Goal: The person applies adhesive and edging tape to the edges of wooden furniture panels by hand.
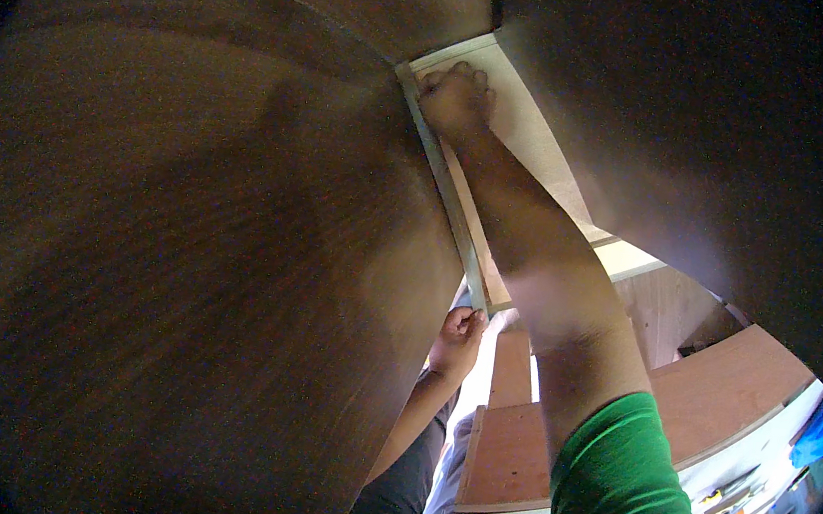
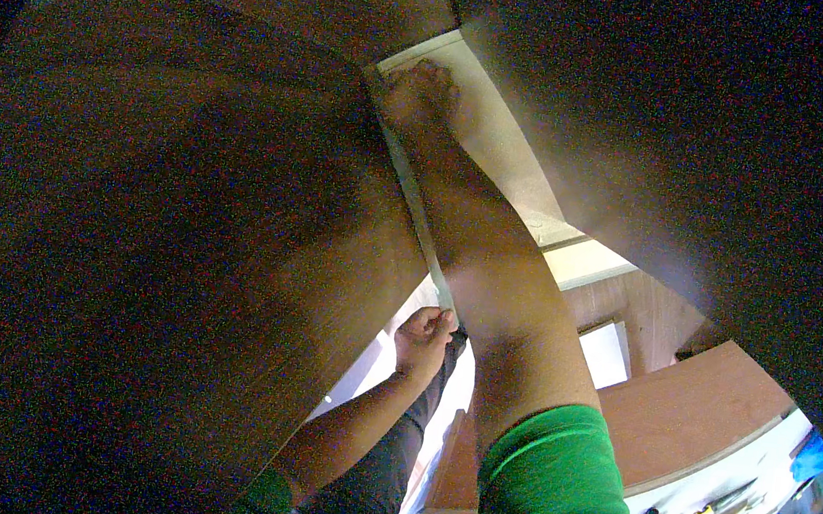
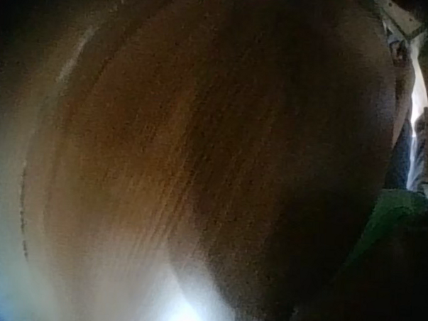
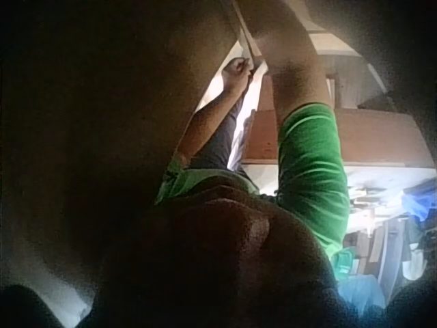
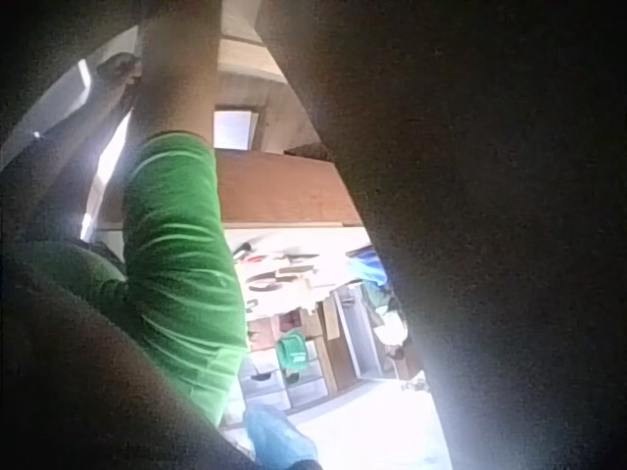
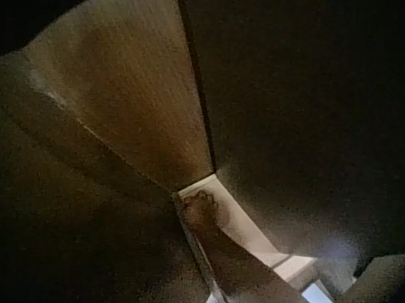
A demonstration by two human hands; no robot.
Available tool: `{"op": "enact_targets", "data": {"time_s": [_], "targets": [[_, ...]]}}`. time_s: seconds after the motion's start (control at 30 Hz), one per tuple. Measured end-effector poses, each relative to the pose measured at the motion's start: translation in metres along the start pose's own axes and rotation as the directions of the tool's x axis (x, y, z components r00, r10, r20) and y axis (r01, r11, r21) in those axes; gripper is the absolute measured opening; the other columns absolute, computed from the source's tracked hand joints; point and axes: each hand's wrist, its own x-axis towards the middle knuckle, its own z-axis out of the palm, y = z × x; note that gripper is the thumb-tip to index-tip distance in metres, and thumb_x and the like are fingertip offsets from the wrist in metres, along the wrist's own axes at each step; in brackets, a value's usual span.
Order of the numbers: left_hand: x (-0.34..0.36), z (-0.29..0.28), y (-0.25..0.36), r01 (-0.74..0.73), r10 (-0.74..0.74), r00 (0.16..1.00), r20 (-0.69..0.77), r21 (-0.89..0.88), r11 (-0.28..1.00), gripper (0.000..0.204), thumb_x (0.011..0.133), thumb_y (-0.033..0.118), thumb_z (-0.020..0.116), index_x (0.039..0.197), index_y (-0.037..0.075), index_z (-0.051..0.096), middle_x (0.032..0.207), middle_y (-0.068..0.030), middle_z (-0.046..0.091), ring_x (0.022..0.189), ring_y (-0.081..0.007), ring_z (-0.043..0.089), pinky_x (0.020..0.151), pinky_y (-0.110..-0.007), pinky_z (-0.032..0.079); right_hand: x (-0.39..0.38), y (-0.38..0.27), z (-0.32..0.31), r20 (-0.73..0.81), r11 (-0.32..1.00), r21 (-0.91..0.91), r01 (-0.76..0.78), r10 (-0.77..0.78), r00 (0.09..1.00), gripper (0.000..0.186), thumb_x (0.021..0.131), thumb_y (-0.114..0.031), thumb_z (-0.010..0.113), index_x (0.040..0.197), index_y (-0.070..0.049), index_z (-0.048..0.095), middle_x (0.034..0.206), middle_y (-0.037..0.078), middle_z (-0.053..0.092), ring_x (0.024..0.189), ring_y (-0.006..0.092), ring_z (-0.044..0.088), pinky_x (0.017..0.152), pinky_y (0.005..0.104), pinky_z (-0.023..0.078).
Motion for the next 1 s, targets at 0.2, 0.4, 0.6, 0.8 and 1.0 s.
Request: {"op": "enact_targets", "data": {"time_s": [0.2, 0.4, 0.6, 0.8, 1.0], "targets": [[0.004, 0.004, -0.005, -0.042, 0.049, 0.997, -0.067, 0.100, 0.994, 0.028, 0.095, 0.026, 0.063, 0.097, -0.002, 0.066, 0.083, -0.0069, 0.071, 0.067, -0.0109, 0.064, 0.063, -0.025, 0.052, -0.004, -0.007, -0.004, -0.050, 1.000, 0.001, 0.008, -0.008, 0.999, 0.022, 0.081, -0.032, 0.066, 0.101, -0.027, 0.074, 0.117, 0.007, 0.056, 0.117, 0.0287, 0.046, 0.099, 0.0453, 0.037], [0.000, 0.009, 0.008, 0.014, -0.016, 0.998, -0.066, -0.024, 1.000, 0.023, 0.095, 0.021, 0.063, 0.096, -0.001, 0.066, 0.081, -0.0066, 0.070, 0.066, -0.0100, 0.063, 0.061, -0.025, 0.051, -0.012, -0.006, -0.005, -0.070, 0.998, 0.061, 0.026, -0.022, 0.997, 0.024, 0.084, -0.035, 0.064, 0.102, -0.024, 0.075, 0.116, 0.006, 0.057, 0.116, 0.0276, 0.045, 0.098, 0.0450, 0.035], [-0.001, 0.006, 0.017, -0.006, 0.006, 0.999, -0.044, 0.003, 1.000, 0.020, 0.095, 0.018, 0.062, 0.096, -0.002, 0.065, 0.080, -0.0062, 0.070, 0.065, -0.0108, 0.063, 0.060, -0.025, 0.051, -0.008, -0.006, 0.000, -0.069, 0.999, 0.025, 0.047, -0.045, 0.997, 0.049, 0.094, -0.058, 0.040, 0.105, -0.024, 0.073, 0.118, 0.012, 0.056, 0.118, 0.0328, 0.044, 0.100, 0.0510, 0.033], [-0.003, 0.005, 0.017, 0.007, -0.008, 0.999, -0.038, -0.021, 1.000, 0.024, 0.095, 0.022, 0.062, 0.097, -0.002, 0.065, 0.078, -0.0066, 0.070, 0.064, -0.0110, 0.064, 0.061, -0.026, 0.051, -0.008, -0.005, 0.005, -0.104, 0.997, 0.024, 0.080, -0.077, 0.992, 0.042, 0.091, -0.052, 0.048, 0.102, -0.021, 0.073, 0.116, 0.011, 0.058, 0.116, 0.0332, 0.045, 0.098, 0.0525, 0.034], [-0.010, 0.004, 0.016, -0.041, 0.041, 0.999, 0.003, 0.045, 0.998, 0.027, 0.095, 0.025, 0.063, 0.097, -0.002, 0.065, 0.079, -0.0068, 0.070, 0.067, -0.0112, 0.065, 0.063, -0.026, 0.052, -0.012, 0.005, 0.013, -0.225, 0.989, -0.006, 0.146, -0.143, 0.964, 0.039, 0.090, -0.047, 0.051, 0.098, -0.016, 0.073, 0.112, 0.013, 0.058, 0.114, 0.0346, 0.047, 0.095, 0.0512, 0.036]]}}
